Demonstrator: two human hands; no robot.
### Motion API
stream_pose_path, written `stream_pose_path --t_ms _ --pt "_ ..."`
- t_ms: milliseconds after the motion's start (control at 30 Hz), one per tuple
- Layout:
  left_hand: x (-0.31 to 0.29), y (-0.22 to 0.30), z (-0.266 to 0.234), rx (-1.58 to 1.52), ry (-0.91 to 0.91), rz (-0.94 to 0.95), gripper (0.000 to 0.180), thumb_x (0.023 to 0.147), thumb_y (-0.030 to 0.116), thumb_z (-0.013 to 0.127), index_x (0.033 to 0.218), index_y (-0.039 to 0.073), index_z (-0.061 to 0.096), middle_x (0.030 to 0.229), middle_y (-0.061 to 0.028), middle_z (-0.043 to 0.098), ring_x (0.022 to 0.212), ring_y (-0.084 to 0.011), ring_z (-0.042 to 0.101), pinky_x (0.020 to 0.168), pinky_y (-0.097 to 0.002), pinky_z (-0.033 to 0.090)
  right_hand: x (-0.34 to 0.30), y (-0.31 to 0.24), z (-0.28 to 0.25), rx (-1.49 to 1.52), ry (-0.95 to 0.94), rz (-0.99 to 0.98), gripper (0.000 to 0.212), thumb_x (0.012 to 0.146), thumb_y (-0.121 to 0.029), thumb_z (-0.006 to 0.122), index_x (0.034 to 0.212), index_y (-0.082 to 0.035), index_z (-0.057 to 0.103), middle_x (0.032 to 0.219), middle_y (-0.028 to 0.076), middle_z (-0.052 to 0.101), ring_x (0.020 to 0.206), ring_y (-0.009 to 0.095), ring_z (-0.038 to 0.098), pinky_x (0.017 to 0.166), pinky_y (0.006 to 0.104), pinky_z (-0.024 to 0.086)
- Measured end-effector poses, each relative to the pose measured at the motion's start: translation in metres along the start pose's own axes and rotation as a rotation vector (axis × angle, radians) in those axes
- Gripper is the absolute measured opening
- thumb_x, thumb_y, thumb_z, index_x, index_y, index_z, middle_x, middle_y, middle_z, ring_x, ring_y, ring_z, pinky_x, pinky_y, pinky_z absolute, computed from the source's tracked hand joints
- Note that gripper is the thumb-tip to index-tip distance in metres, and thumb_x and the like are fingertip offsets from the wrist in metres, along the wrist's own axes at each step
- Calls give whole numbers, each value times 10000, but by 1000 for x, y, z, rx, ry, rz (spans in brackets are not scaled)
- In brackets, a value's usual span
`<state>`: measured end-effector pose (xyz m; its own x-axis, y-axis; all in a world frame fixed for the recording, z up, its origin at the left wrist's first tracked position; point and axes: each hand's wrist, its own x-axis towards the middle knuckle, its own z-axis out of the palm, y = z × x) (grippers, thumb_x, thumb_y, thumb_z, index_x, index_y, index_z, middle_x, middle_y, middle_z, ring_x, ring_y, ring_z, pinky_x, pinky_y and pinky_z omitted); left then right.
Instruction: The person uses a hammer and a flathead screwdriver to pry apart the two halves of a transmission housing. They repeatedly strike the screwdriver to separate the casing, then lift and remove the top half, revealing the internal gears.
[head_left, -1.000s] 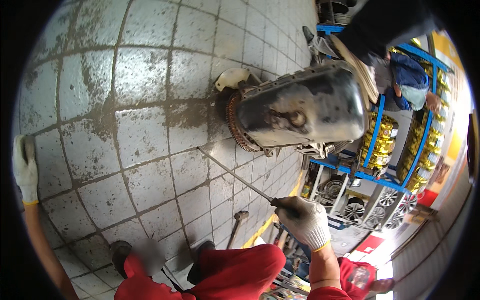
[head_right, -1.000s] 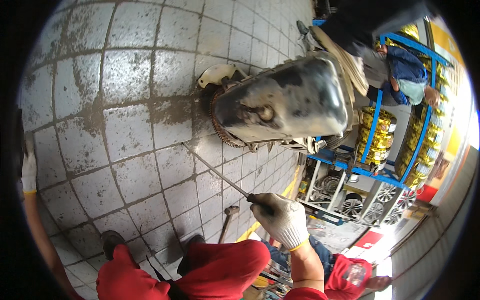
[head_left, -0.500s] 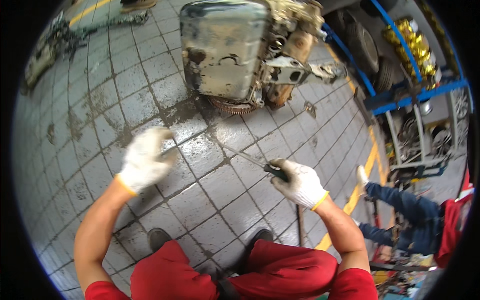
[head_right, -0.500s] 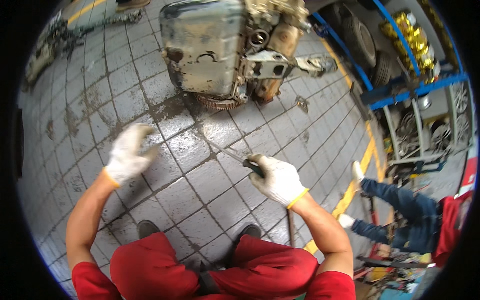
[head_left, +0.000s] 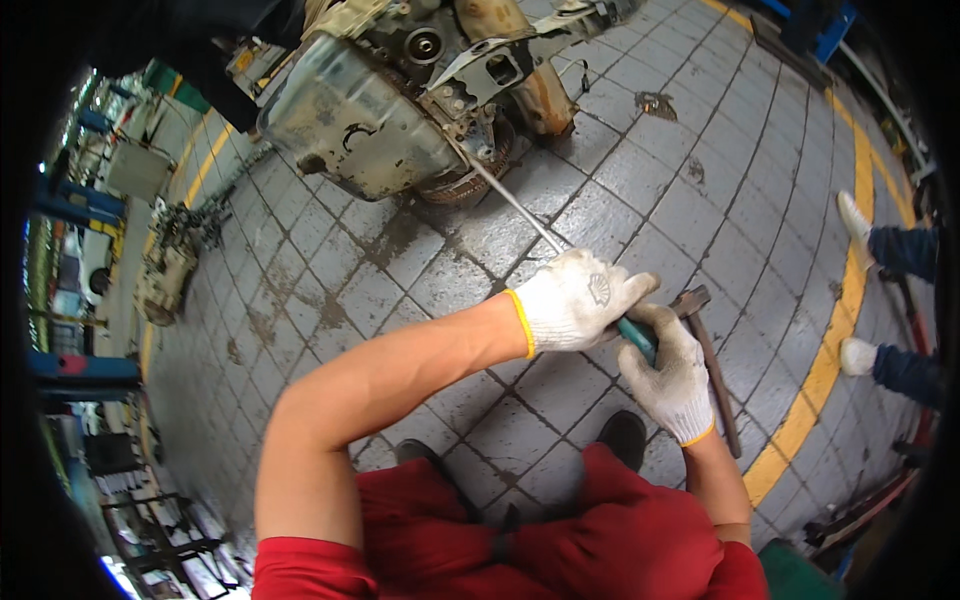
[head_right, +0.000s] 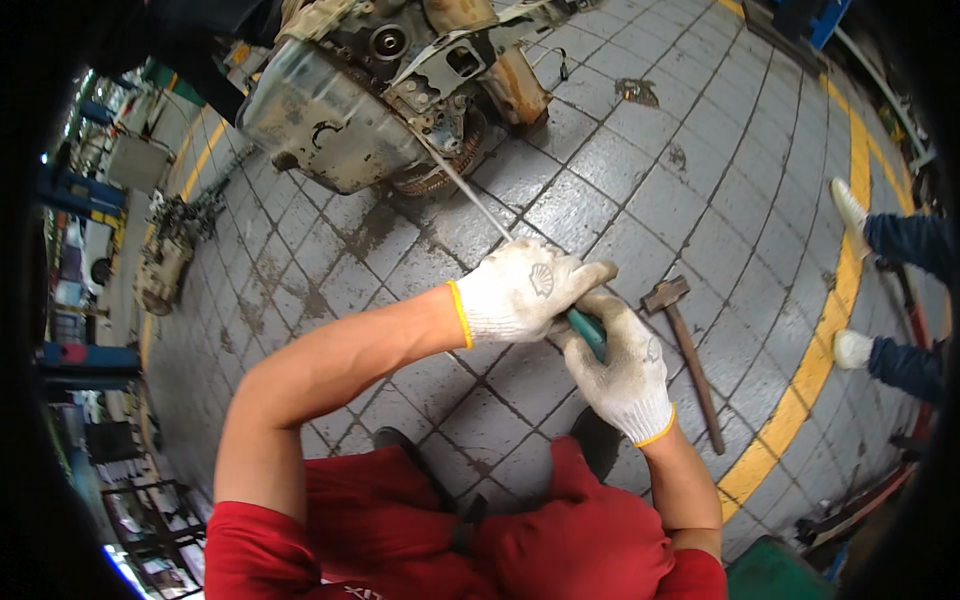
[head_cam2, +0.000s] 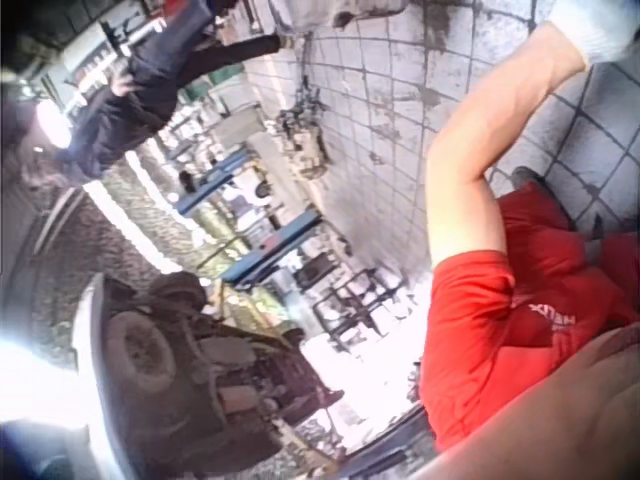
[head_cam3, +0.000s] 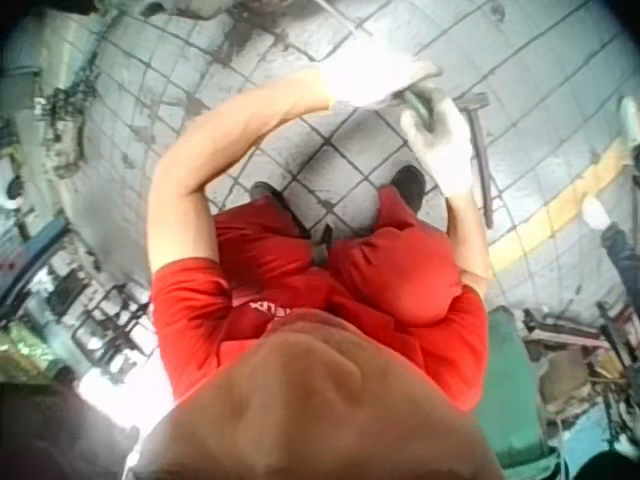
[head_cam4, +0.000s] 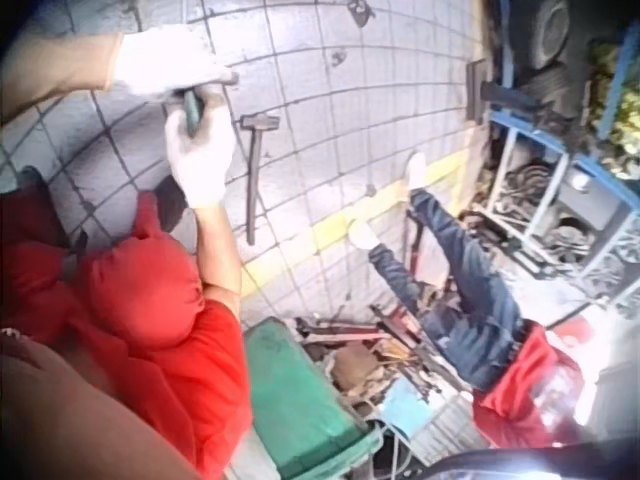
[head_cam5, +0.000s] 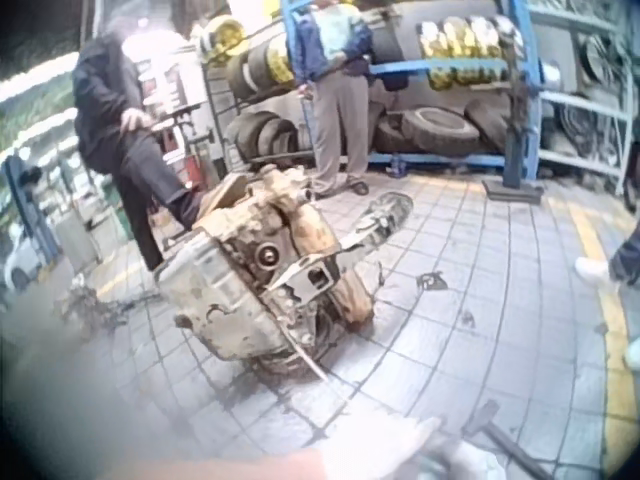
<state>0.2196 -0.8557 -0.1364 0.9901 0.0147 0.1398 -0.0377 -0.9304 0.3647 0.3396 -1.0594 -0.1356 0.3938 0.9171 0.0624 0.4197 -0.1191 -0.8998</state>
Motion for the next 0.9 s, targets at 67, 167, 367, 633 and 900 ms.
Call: stream_pose_path --t_ms 67,167,367,633,900 --pt "9 -8 5 29 1 24 641 880 227 856 1471 74 661 1009 -177 794 896 -426 804 769 -550 632 2 15 7 38 112 -81 398 949 -14 829 1328 -6 707 1251 234 776 1140 404 798 991 442 630" --pt "17 -17 -5 35 -12 -3 442 893 208 814 1307 77 733 955 -159 784 891 -407 801 772 -543 628 8 12 7 80 119 -136 412 942 1 830 1333 -12 701 1308 233 749 1181 412 777 1015 447 622" --pt "20 -26 -26 142 -17 -68 373 888 201 820 1245 109 762 964 -123 783 959 -363 796 847 -504 622 31 10 9 99 107 -234 428 949 62 776 1359 1 670 1360 203 729 1223 328 757 1079 410 598" --pt "22 -36 -35 176 -39 -163 364 886 198 838 1240 153 767 990 -97 787 995 -344 793 889 -481 605 52 12 10 176 85 -257 416 954 72 783 1356 16 690 1400 206 720 1271 331 747 1109 416 594" --pt "26 -44 -17 123 12 -135 361 881 191 833 1230 131 764 973 -111 788 979 -355 792 875 -495 607 53 23 10 164 104 -234 407 960 55 822 1344 -21 710 1386 203 730 1220 355 786 1028 419 640"
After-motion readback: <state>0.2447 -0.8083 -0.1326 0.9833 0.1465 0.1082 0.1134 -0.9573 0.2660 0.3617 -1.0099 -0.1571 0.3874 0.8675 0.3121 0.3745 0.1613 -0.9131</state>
